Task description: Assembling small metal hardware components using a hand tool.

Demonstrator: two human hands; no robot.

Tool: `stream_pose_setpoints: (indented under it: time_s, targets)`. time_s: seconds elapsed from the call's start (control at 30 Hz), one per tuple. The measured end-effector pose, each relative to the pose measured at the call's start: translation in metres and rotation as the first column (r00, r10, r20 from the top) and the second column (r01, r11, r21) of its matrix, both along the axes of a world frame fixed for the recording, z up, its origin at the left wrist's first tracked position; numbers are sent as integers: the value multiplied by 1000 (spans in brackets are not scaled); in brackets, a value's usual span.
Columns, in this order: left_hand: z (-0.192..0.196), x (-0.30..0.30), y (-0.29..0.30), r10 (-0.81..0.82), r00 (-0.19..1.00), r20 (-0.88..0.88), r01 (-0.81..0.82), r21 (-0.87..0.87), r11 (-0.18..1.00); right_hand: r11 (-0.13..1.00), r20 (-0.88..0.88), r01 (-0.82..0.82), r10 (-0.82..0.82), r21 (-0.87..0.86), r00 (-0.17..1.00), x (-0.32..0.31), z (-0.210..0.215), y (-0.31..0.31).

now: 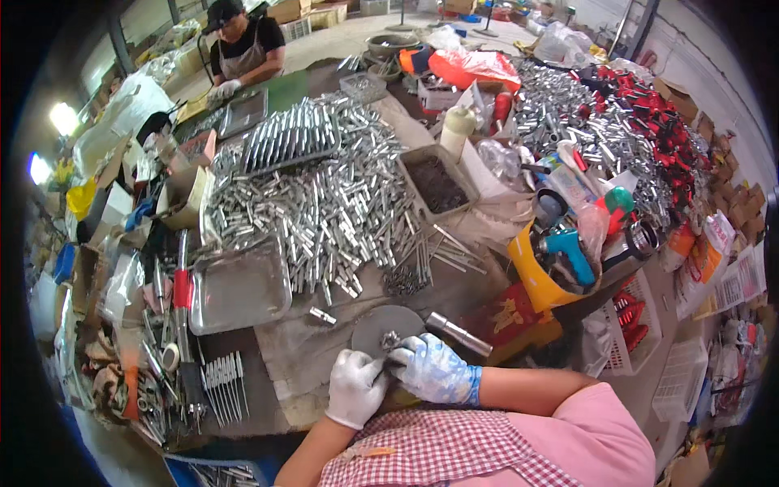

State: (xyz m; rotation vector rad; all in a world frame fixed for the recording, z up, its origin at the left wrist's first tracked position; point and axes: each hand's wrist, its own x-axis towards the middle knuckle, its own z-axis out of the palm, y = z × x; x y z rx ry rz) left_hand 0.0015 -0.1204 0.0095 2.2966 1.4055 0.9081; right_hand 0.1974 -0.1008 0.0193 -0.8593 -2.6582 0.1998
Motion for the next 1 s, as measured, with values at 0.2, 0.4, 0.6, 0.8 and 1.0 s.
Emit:
stream_pose_setpoints:
  time_s: [0.2,0.4,0.6,0.8,1.0]
  targets:
    - [-3,2,4,-39,999,33,39,19,999,987,-60,65,-75,-149,995,8,11,-1]
    - [-2,6,-3,45,996,81,-44,-19,999,829,-79,558,-556,17,828,52,31,-5]
    - [-7,1,-5,53,997,64,-51,-29,998,801,8,537,-555,-264,832,58,13,-10]
    - [-5,2,-5,16,998,57,-16,-4,1000,923,-26,221,-241,-314,970,36,25,-28]
    - [-1,1,-7,30,996,78,-30,1,1000,924,-357,217,-328,-316,875,36,38,-29]
